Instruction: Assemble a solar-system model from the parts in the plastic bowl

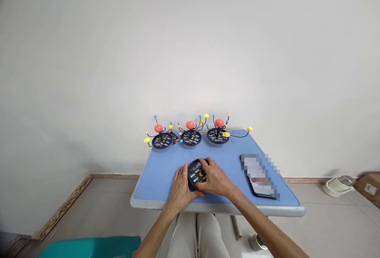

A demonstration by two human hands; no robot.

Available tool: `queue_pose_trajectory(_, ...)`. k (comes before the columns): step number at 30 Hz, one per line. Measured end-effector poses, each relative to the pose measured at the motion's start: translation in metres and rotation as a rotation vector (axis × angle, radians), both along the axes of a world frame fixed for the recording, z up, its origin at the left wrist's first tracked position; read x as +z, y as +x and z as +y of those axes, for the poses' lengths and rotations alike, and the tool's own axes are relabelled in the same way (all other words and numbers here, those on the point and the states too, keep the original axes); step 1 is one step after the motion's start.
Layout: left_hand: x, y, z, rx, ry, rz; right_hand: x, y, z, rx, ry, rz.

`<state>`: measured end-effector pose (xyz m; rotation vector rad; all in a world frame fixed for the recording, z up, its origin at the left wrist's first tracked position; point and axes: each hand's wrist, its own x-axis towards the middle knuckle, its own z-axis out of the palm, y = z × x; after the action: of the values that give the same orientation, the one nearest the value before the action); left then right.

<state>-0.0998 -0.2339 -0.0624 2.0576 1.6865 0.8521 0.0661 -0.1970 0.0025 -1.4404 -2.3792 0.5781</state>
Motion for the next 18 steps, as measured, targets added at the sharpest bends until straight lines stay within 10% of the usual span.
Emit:
queue_pose_trajectory(10,0.004,0.002,0.000,0.006,0.054,-0.022,0.008,-0.006,0.000,0.025,0.044,-0.122)
queue_pose_trajectory(18,-0.001,0.001,0.001,0.010,0.040,0.001,0.020,0.031,0.029,0.027,-0.441,0.487)
